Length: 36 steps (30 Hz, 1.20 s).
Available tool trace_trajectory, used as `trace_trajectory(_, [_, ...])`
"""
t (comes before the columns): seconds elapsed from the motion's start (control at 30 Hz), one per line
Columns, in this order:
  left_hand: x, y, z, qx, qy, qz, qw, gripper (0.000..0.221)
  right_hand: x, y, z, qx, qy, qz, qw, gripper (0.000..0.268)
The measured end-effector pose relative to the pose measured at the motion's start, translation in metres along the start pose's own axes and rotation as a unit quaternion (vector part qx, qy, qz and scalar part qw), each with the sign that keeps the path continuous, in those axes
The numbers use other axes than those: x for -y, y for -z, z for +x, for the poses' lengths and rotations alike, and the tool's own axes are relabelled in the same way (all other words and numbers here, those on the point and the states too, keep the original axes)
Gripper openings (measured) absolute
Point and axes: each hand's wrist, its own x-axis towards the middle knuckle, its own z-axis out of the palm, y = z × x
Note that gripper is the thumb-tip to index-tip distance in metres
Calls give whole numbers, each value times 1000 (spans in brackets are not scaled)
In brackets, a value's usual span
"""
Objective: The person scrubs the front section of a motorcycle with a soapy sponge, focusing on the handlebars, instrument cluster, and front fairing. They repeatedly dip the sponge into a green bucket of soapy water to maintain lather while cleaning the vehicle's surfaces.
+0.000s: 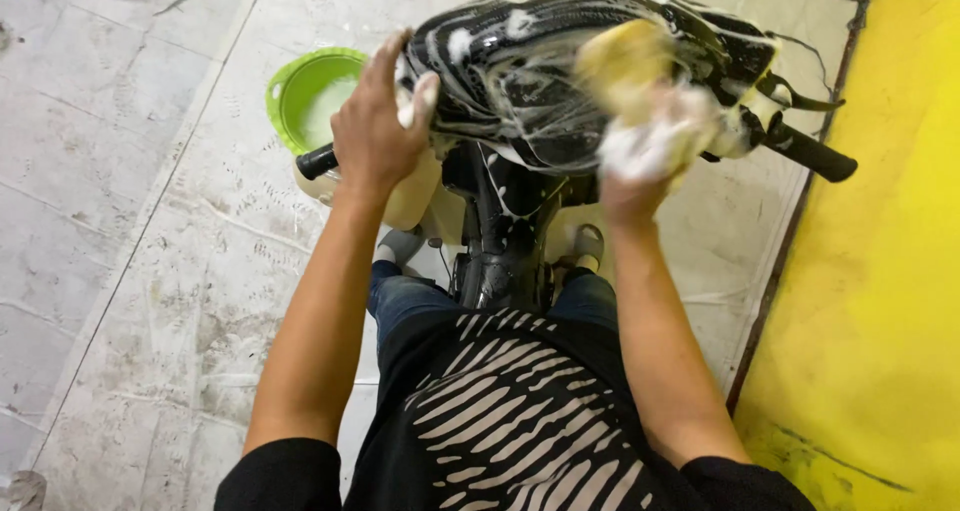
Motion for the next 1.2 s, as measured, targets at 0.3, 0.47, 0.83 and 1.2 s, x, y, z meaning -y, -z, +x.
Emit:
trace_trajectory(0.3, [-26,31,25,107,130,-85,982,41,53,-56,24,19,-212,491,845,74])
trace_trajectory(0.47, [-11,29,22,142,139,-110,974,47,76,-59,19,187,179,-42,965,37])
trace_trajectory(0.83, [-15,36,32,218,243,-132,936,74,-40,-22,83,82,76,-111,988,18])
trace_trajectory(1.2, [-16,29,34,138,231,-132,954,82,8,-103,88,441,-24,-231,867,46])
